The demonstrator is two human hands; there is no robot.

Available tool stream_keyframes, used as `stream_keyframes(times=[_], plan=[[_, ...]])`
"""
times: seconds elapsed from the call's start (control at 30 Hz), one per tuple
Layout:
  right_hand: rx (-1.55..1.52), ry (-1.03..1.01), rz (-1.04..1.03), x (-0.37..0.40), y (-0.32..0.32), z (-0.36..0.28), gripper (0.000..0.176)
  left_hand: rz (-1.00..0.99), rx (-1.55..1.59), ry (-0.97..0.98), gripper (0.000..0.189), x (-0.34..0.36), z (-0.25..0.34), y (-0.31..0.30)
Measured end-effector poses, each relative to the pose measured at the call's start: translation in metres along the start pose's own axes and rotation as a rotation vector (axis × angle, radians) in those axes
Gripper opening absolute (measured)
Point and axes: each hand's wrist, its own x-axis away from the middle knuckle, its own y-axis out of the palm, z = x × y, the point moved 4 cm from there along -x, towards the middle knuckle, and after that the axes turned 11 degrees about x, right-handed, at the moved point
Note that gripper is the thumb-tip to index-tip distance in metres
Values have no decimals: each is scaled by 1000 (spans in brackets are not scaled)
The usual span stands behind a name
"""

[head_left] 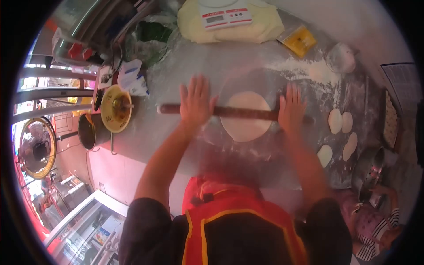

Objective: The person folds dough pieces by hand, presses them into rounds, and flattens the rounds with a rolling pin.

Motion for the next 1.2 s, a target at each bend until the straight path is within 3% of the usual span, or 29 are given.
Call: stream_keyframes(times=[0.13,0.23,0.3,0.33,0.37,0.43,0.53,0.6,0.7,0.77,0.83,0.9,0.97,1.03,1.1,1.13,1.2], plan=[[-5,49,180,-75,11,9,51,277,47,60,61,-90,-10,-3],[-187,5,65,-42,10,3,54,241,-43,115,62,-66,-9,0],[-182,-41,-100,34,-24,-8,58,44,81,62,63,10,-12,11],[-149,-66,-213,69,-62,-16,59,13,162,71,65,53,-10,6],[-114,-90,-306,96,-93,-21,61,114,252,100,67,98,-7,1],[-225,-139,-157,168,-60,-16,60,-55,327,-4,63,158,2,-11],[-201,-135,6,136,-53,-18,56,53,261,95,62,124,-12,5],[-287,-9,-114,73,-27,-16,54,-27,182,-6,57,53,-15,7],[-84,-35,72,36,-9,-14,54,198,40,68,59,21,-15,4],[-118,-72,-34,82,-45,-19,54,41,144,53,55,71,-17,9],[-226,-87,-118,103,-56,-25,55,14,168,140,48,130,-12,5],[-407,-89,-188,107,-30,-24,57,45,238,188,38,142,-9,-11],[-812,80,-135,48,33,-36,65,-98,274,135,36,147,-9,-6],[-931,290,-523,-5,25,-71,65,-121,319,103,34,153,-4,-11],[-911,36,-938,-32,30,-112,50,-52,371,95,32,174,5,-34],[-832,-302,-657,-33,28,-139,40,-36,353,81,28,181,6,-35],[-641,-750,-459,-17,18,-214,26,-3,326,54,21,191,10,-37]])
